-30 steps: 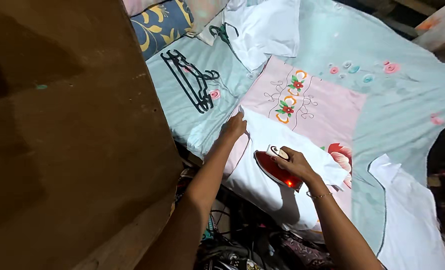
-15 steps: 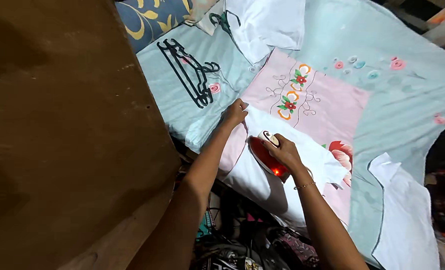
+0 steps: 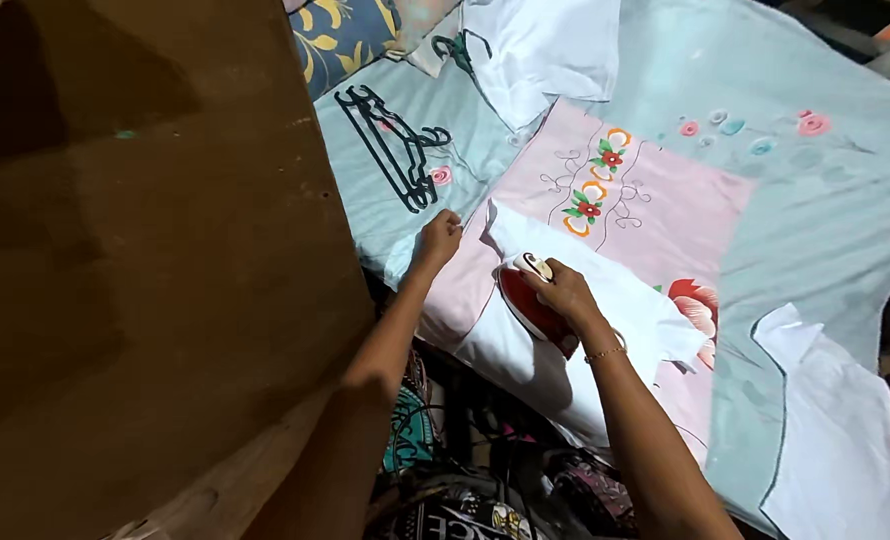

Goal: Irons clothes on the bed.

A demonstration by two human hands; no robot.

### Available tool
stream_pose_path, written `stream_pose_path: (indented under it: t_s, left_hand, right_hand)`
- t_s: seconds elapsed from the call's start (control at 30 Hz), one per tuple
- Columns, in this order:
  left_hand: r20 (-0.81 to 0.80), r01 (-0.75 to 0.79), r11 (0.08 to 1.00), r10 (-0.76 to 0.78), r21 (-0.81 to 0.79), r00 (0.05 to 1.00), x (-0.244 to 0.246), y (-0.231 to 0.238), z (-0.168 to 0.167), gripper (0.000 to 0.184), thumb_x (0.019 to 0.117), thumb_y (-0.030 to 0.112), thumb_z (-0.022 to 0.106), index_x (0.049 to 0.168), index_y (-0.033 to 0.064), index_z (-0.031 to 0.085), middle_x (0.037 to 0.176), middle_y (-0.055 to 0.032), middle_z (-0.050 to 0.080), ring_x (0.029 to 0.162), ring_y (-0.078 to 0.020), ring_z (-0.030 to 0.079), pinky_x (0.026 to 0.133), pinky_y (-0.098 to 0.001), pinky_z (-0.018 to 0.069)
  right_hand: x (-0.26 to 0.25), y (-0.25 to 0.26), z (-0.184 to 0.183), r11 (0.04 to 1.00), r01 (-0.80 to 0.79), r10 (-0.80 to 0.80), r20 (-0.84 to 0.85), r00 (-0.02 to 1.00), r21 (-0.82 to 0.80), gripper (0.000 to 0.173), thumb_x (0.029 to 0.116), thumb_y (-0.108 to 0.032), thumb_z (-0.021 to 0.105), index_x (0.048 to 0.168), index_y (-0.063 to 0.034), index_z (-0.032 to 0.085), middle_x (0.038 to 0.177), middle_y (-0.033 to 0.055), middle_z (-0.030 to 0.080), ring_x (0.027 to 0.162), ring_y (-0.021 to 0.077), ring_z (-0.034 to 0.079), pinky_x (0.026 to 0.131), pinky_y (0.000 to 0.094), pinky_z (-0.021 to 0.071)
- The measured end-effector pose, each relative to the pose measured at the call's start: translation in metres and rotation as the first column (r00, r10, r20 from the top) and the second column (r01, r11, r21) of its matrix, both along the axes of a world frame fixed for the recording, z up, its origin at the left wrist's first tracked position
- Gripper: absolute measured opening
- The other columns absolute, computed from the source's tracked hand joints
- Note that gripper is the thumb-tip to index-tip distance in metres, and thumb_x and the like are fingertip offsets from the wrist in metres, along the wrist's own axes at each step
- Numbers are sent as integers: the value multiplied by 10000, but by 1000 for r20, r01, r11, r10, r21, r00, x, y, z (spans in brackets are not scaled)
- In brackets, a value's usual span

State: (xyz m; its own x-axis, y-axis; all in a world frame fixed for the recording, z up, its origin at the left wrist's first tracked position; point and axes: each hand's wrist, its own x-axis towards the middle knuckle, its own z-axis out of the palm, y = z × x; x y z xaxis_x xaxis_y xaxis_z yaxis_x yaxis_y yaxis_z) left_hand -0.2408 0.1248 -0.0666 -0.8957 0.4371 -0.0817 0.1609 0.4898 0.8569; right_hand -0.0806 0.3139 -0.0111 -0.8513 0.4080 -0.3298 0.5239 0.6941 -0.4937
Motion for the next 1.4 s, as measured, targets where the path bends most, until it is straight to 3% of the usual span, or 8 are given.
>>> stream_pose_path:
  t_s: [0.17, 0.37, 0.47, 0.67, 0.83, 0.97, 1.13, 1.4]
  left_hand:
    - [-35, -119, 993, 119, 11, 992, 16, -1, -18, 265, 1026, 93, 530, 1230, -15, 660, 1078, -208, 718, 996, -329, 704, 927, -533, 540]
    - [-67, -112, 993, 114, 31, 991, 15, -3, -23, 266, 1030, 111, 532, 1214, -28, 666, 1050, -214, 721, 963, -340, 706, 903, -544, 545]
    - [-91, -113, 992, 118, 53, 989, 16, -5, -29, 265, 1034, 122, 527, 1204, -24, 668, 1005, -204, 724, 912, -335, 708, 870, -549, 551]
    - [-127, -139, 988, 147, 72, 981, 18, -1, -31, 245, 1026, 94, 540, 1188, -29, 676, 984, -203, 725, 887, -334, 708, 850, -538, 551]
    - [-159, -160, 984, 171, 81, 972, 19, 1, -35, 223, 1008, 76, 561, 1157, -33, 686, 979, -207, 726, 867, -325, 712, 833, -528, 561]
    - [-205, -167, 983, 178, 72, 962, 22, 3, -38, 197, 1008, 64, 576, 1139, -38, 681, 962, -211, 721, 827, -325, 710, 796, -519, 574]
    - [-253, -189, 980, 200, 70, 947, 20, 7, -45, 188, 978, 43, 595, 1106, -57, 690, 868, -203, 703, 751, -320, 683, 737, -510, 565]
    - [-248, -169, 985, 171, 29, 954, 20, 6, -44, 217, 980, 52, 586, 1132, -68, 684, 930, -227, 707, 830, -354, 696, 801, -540, 565]
  right_hand:
    - [-13, -21, 1, 998, 60, -60, -3, 998, -9, 491, 1010, -491, 617, 1166, -26, 643, 968, 205, 677, 919, 362, 667, 834, 568, 512]
    - [37, -40, 9, 945, -326, 328, 112, 938, -35, 591, 986, -566, 589, 1222, -26, 625, 1005, 208, 683, 974, 384, 674, 859, 601, 512]
    - [77, -39, 14, 919, -395, 385, 188, 904, 17, 635, 975, -594, 584, 1213, -6, 612, 973, 221, 684, 956, 411, 683, 833, 605, 517]
    - [129, 13, -5, 985, 41, -36, -33, 999, 168, 545, 985, -447, 642, 1208, 50, 642, 932, 266, 701, 889, 456, 699, 785, 645, 526]
    - [84, 54, -2, 916, 389, -381, -92, 920, 99, 537, 1037, -440, 583, 1242, 56, 622, 1033, 279, 677, 953, 420, 670, 868, 607, 509]
    - [24, 78, -7, 905, 423, -414, -139, 900, 43, 530, 1027, -448, 604, 1207, 49, 635, 992, 238, 676, 872, 360, 661, 827, 557, 521]
    - [-46, 98, -19, 914, 404, -395, -148, 907, 33, 616, 999, -542, 613, 1226, 31, 626, 1043, 286, 669, 955, 450, 655, 848, 639, 500]
    - [-38, 116, -13, 949, 300, -297, -43, 954, 99, 616, 1023, -537, 569, 1297, 14, 598, 1055, 287, 679, 961, 455, 667, 860, 645, 505]
